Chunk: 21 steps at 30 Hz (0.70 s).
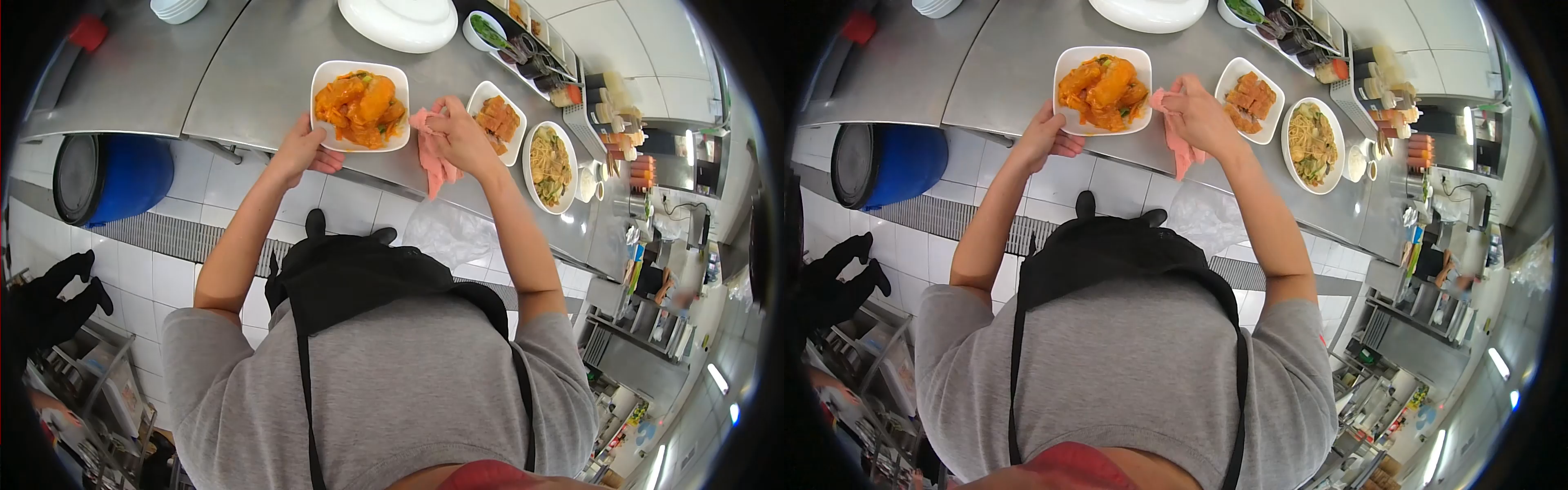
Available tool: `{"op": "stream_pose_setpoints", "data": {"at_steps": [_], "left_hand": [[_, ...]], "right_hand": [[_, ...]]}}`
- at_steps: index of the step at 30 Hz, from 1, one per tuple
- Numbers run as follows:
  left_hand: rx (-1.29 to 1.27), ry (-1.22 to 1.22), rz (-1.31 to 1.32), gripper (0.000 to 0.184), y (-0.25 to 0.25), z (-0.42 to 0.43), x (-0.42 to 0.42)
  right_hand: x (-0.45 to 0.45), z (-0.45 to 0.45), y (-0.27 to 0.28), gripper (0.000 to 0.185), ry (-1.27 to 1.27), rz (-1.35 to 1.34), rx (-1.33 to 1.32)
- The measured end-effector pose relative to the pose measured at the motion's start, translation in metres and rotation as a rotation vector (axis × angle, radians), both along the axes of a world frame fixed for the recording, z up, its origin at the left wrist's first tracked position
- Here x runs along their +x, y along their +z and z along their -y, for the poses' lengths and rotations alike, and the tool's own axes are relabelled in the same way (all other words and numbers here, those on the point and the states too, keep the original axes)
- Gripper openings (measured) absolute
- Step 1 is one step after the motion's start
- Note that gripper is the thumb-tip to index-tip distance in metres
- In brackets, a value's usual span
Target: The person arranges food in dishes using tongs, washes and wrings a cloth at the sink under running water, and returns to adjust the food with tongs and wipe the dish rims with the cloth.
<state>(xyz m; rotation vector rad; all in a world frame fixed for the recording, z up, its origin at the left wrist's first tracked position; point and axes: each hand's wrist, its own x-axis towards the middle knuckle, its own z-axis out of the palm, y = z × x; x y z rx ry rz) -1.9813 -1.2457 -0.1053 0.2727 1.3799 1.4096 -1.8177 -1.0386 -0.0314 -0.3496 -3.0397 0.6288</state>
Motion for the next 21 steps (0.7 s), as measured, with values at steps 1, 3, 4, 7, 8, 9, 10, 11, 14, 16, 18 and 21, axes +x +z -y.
{"op": "stream_pose_setpoints", "data": {"at_steps": [1,3,4,7,8,9,10,11,14,16,18,21], "left_hand": [[0.005,0.012,0.029,0.038,0.000,-0.001,0.004],[0.029,0.011,0.041,0.042,0.000,-0.002,0.008],[0.028,0.020,0.047,0.042,0.001,-0.002,0.010],[0.016,0.051,0.056,0.038,0.003,-0.004,0.016],[0.008,0.058,0.058,0.036,0.003,-0.004,0.018],[0.017,0.087,0.070,0.036,0.003,-0.005,0.022],[0.026,0.115,0.080,0.036,0.004,-0.006,0.026],[0.035,0.142,0.091,0.036,0.003,-0.006,0.029],[0.061,0.187,0.113,0.035,-0.001,-0.009,0.035],[0.063,0.205,0.122,0.033,-0.001,-0.010,0.036],[0.060,0.213,0.128,0.032,-0.001,-0.011,0.038],[0.065,0.223,0.134,0.031,-0.001,-0.012,0.038]], "right_hand": [[-0.004,0.001,0.001,0.015,0.005,0.028,0.018],[-0.012,0.002,-0.001,0.015,0.011,0.085,0.053],[-0.015,0.001,-0.002,0.014,0.045,0.077,0.119],[-0.021,-0.005,-0.010,0.015,0.129,0.061,0.280],[-0.023,-0.005,-0.011,0.016,0.142,0.063,0.309],[-0.024,-0.005,-0.012,0.017,0.153,0.063,0.339],[-0.025,-0.005,-0.013,0.017,0.142,0.059,0.309],[-0.025,-0.005,-0.015,0.016,0.130,0.056,0.278],[-0.019,-0.001,-0.025,0.015,0.124,0.043,0.246],[-0.015,0.000,-0.032,0.014,0.126,0.011,0.220],[-0.011,0.000,-0.037,0.016,0.115,-0.045,0.169],[-0.006,0.007,-0.036,0.014,0.066,0.008,0.162]]}}
